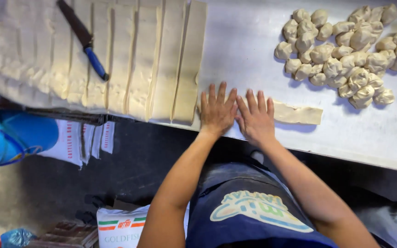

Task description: Cutting strips of dough into small pieces and rolling them into balls on a work surface.

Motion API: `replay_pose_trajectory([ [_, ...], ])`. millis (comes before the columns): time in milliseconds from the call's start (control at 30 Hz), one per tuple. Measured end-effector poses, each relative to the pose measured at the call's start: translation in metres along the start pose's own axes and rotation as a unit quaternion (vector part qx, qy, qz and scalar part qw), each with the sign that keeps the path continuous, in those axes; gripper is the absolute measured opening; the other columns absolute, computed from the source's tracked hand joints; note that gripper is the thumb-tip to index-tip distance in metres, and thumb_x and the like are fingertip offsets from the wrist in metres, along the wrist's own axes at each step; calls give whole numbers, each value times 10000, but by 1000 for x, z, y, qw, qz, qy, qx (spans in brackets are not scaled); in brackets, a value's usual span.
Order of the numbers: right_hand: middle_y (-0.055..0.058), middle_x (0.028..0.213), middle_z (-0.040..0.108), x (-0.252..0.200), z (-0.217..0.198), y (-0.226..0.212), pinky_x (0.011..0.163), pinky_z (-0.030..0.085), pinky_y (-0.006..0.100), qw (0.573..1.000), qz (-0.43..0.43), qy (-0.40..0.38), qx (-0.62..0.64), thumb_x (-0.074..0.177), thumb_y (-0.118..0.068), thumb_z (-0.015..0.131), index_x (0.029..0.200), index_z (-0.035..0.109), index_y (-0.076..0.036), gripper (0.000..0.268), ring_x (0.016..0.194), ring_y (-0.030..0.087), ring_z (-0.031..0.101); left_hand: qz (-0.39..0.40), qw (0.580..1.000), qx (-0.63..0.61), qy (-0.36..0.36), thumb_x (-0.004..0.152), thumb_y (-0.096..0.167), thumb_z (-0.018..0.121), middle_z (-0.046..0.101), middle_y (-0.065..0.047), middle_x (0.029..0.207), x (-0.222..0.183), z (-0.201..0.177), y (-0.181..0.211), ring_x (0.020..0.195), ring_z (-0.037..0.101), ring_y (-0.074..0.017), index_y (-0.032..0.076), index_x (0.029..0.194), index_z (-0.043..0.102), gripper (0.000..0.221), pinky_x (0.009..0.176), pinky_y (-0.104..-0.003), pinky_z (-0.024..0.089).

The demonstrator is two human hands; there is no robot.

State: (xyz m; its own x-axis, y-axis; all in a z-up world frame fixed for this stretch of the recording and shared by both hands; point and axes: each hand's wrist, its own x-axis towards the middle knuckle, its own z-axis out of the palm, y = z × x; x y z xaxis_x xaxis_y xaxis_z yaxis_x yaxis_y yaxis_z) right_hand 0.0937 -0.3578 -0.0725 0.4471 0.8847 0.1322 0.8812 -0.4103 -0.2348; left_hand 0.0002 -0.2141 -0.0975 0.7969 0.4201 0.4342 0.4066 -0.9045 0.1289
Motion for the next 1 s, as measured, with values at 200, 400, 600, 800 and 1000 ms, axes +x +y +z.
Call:
replay_pose_trajectory([
  [200,133,1544,543,93,5,26,1046,365,615,996,58,31,-68,1122,-434,393,1478,609,-257,453,1414,425,473,-27,999,-23,26,928,548,548,564,-157,1461,108,34,-38,1357,516,-479,288,1337,664,498,1028,-733,393],
  [400,63,1532,561,46,4,23,1123,334,622,993,42,-31,-105,1034,-506,490,1456,612,-280,494,1444,368,455,11,998,-62,-29,880,456,635,629,-199,1279,52,-20,-28,1192,600,-422,120,1227,689,486,961,-608,446],
  [600,67,747,612,50,16,53,653,510,494,996,-20,68,-50,996,-687,509,986,630,-151,550,720,323,666,0,997,-72,18,1014,646,391,584,14,662,59,26,-36,603,647,-267,235,738,595,536,597,-490,474],
  [800,203,1300,605,-17,-51,68,1100,433,548,994,-42,-13,104,760,-753,713,1480,511,-54,1023,1267,433,551,75,997,-29,22,1022,590,452,648,-66,900,62,34,-13,1086,642,-319,194,988,672,454,1054,-676,342],
  [1000,31,1054,549,-47,-29,143,965,408,448,994,2,81,-74,857,-736,615,1311,653,-194,708,1080,262,556,113,985,-116,66,1001,525,423,420,-18,734,65,43,74,712,517,-270,179,769,513,426,675,-441,439],
])
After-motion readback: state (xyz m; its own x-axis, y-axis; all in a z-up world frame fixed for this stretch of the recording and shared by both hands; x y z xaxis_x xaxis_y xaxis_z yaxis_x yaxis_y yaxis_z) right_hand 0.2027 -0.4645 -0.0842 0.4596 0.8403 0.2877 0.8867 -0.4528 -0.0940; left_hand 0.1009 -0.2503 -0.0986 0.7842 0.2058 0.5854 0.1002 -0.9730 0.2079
